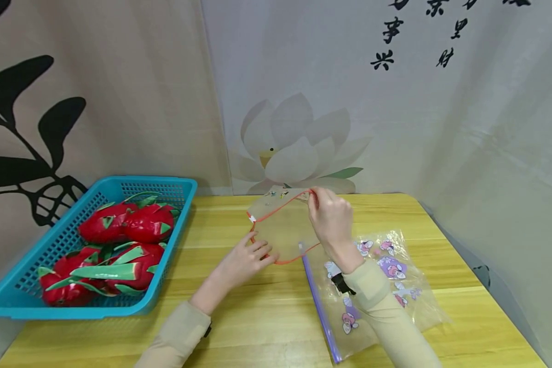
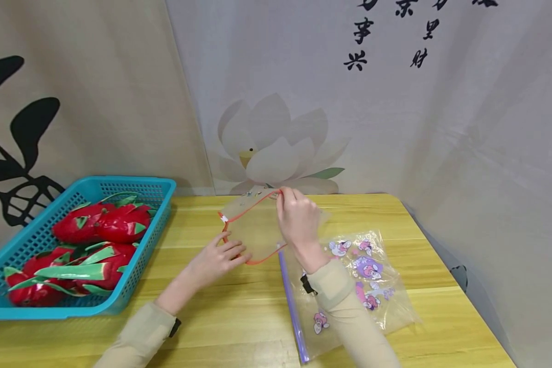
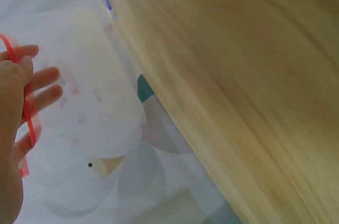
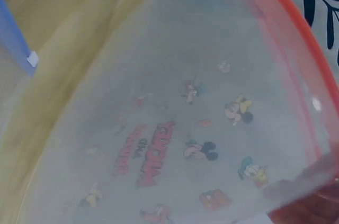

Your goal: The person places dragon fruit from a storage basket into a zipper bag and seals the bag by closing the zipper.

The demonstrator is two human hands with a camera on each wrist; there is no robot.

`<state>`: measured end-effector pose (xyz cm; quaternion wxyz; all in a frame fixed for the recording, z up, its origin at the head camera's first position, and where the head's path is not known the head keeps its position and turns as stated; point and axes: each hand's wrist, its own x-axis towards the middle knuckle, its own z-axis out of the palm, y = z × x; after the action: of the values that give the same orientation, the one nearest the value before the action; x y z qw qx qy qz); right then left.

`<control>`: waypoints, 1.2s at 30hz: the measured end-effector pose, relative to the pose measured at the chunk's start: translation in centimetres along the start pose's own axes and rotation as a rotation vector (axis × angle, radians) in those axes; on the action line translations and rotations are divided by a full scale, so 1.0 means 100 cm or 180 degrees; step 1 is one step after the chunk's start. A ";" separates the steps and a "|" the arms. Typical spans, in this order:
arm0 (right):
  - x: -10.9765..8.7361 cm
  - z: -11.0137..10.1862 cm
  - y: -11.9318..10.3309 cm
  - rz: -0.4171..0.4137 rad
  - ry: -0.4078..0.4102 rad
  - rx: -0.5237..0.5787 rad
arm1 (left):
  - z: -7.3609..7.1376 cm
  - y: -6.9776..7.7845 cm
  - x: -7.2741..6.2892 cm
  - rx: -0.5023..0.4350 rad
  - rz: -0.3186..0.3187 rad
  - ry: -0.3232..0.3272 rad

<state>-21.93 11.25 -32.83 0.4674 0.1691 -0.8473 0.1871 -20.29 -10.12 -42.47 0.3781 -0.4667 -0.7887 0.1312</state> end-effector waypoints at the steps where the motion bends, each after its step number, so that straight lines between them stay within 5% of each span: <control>1: 0.002 -0.001 0.001 0.0042 -0.0003 0.0024 | 0.000 0.001 -0.001 0.0004 0.0025 -0.0037; 9: 0.017 -0.009 0.012 0.0303 -0.0101 0.0133 | 0.000 0.004 -0.001 0.0033 0.0141 -0.0144; 20: 0.012 -0.007 0.013 -0.0053 -0.0537 0.0242 | -0.011 -0.002 -0.002 -0.0004 -0.0188 -0.0024; 36: 0.008 -0.004 0.014 -0.0169 -0.0728 0.0520 | -0.016 -0.006 -0.009 -0.0244 -0.0230 -0.0057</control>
<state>-22.71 12.60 -32.18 0.3573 0.2492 -0.8722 0.2225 -19.33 -11.45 -41.46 0.3573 -0.4509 -0.8128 0.0914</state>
